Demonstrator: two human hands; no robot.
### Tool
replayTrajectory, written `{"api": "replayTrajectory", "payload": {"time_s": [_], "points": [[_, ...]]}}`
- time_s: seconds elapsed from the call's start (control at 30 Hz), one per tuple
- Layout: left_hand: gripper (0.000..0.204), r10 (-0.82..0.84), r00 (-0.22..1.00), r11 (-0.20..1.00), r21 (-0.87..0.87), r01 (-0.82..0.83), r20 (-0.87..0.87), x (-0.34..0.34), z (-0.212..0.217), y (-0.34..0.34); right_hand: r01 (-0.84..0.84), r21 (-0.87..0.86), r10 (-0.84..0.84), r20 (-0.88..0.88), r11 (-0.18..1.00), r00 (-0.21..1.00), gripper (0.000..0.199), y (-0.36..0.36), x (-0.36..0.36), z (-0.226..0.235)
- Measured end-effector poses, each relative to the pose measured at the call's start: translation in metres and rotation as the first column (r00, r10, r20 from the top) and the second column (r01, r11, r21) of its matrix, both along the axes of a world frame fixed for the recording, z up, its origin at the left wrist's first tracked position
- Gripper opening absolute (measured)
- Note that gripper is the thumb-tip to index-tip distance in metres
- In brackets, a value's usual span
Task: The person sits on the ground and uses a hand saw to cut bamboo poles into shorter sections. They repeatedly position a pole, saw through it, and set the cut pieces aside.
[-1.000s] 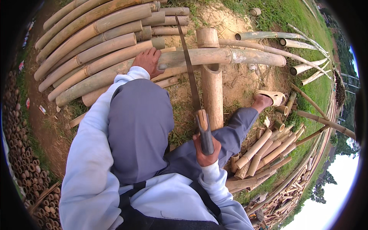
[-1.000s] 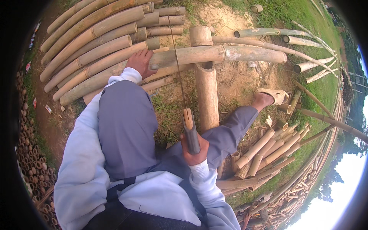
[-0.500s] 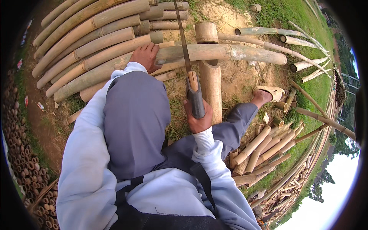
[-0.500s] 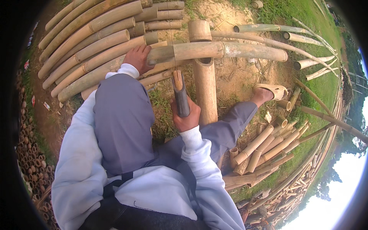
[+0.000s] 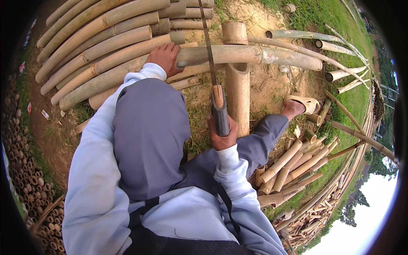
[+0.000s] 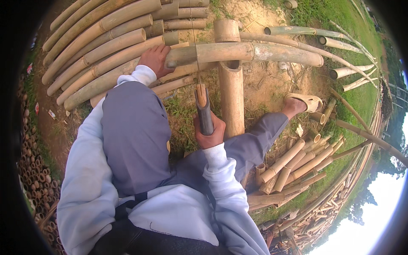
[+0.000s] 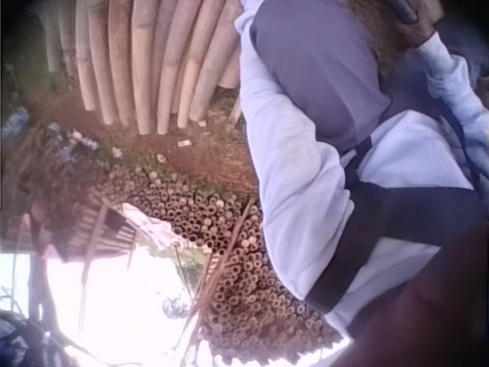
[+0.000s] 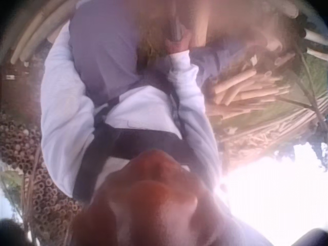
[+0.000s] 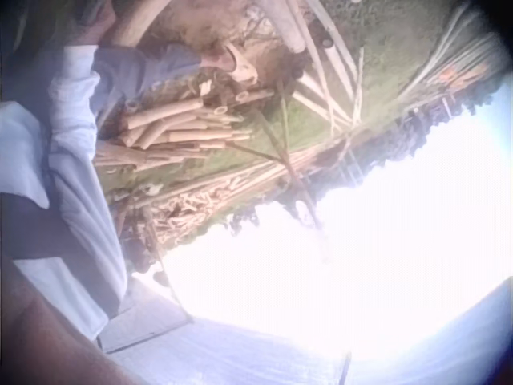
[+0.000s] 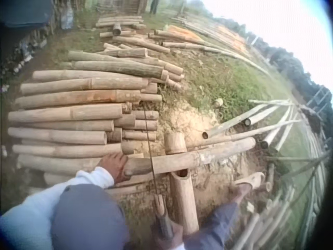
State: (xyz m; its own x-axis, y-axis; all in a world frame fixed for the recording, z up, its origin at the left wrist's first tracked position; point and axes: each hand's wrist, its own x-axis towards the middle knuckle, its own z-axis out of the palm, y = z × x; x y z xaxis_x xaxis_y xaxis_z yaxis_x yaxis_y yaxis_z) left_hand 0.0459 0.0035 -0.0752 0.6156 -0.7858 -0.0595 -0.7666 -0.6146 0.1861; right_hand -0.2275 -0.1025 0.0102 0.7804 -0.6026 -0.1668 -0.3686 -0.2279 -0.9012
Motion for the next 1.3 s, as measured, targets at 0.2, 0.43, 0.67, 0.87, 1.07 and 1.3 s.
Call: {"api": "replayTrajectory", "payload": {"time_s": [0.2, 0.43, 0.67, 0.87, 1.07, 1.3], "points": [[0.068, 0.026, 0.999, 0.999, -0.03, -0.025, 0.033, 0.009, -0.007, 0.011, -0.043, -0.084, 0.025, -0.206, 0.996, 0.978, 0.018, 0.047, -0.135, 0.079], [0.069, 0.015, 1.0, 0.998, -0.055, -0.015, -0.004, 0.0, -0.008, 0.005, -0.01, 0.044, 0.013, -0.065, 0.999, 0.998, 0.008, 0.009, -0.023, 0.017], [0.066, -0.004, 1.0, 0.997, -0.071, 0.005, 0.014, 0.002, -0.007, 0.008, 0.021, -0.02, -0.022, -0.037, 1.0, 0.999, 0.013, 0.011, 0.003, 0.024], [0.071, 0.02, 1.0, 0.999, -0.029, -0.02, -0.01, 0.01, -0.002, 0.01, -0.073, -0.16, 0.024, -0.289, 0.984, 0.957, 0.015, 0.053, -0.16, 0.095], [0.068, 0.015, 1.0, 0.999, -0.031, -0.015, 0.001, 0.013, -0.003, -0.003, -0.049, -0.009, 0.049, -0.066, 0.999, 0.997, 0.009, 0.013, -0.029, 0.023], [0.065, 0.015, 0.998, 0.997, -0.075, -0.011, 0.059, 0.015, -0.01, 0.008, -0.001, 0.04, 0.005, -0.092, 0.999, 0.996, 0.011, 0.03, -0.054, 0.042]]}}
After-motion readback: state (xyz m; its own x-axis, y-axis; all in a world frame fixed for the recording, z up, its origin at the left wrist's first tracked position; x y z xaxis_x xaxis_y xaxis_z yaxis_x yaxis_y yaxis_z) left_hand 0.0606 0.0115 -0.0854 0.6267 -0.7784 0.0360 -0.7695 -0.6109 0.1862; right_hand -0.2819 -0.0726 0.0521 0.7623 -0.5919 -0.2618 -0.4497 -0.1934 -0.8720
